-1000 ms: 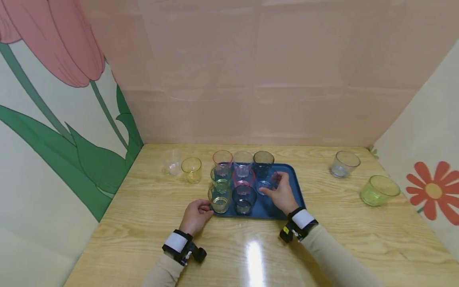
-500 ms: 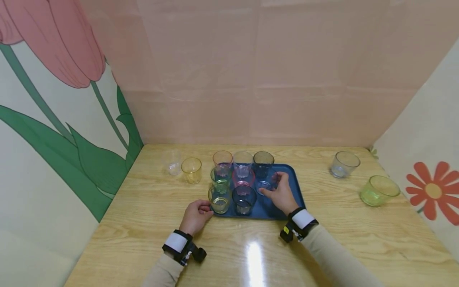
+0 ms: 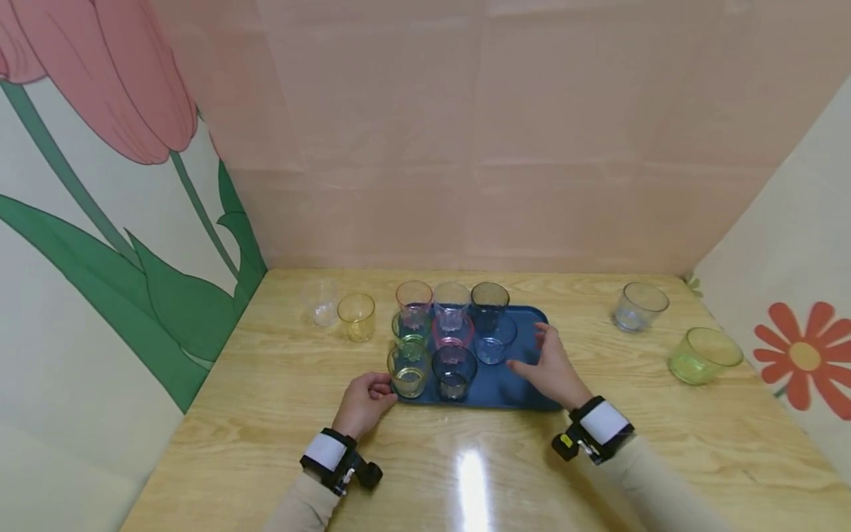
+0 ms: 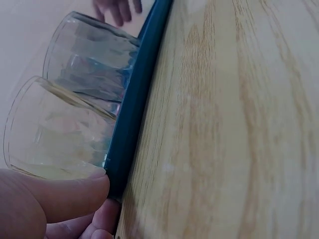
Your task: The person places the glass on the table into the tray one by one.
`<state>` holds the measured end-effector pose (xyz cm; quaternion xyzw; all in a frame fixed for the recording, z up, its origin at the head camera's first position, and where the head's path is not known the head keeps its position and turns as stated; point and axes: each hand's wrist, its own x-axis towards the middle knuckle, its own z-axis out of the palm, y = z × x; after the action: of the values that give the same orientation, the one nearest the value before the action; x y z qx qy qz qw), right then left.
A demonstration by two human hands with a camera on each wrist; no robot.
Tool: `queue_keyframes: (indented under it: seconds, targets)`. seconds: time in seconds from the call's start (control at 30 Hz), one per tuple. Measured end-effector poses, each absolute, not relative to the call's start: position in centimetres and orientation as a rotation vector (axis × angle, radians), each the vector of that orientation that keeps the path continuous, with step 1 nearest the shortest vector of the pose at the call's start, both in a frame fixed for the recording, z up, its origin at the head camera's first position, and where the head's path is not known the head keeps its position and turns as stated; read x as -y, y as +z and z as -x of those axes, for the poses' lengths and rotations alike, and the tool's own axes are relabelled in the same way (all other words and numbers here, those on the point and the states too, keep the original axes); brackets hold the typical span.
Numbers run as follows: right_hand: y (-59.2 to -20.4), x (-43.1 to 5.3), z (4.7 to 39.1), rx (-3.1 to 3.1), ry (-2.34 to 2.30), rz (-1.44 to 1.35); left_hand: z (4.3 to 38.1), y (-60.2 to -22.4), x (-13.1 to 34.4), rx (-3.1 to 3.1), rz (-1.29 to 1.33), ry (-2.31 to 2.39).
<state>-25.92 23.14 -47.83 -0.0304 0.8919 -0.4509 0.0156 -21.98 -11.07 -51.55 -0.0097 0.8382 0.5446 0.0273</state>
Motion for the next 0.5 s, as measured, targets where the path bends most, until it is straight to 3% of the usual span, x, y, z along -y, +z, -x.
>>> queue_keyframes:
  seconds: [0.2, 0.5]
  targets:
    - [-46.1, -26.4, 23.6, -2.945, -1.153, 0.111, 22.0, -51.5, 11.0, -2.575, 0.021, 1.71]
    - [-47.7, -29.7, 22.2, -2.934, -0.783, 0.027, 21.9, -51.5, 10.9, -2.604, 0.032, 1.683]
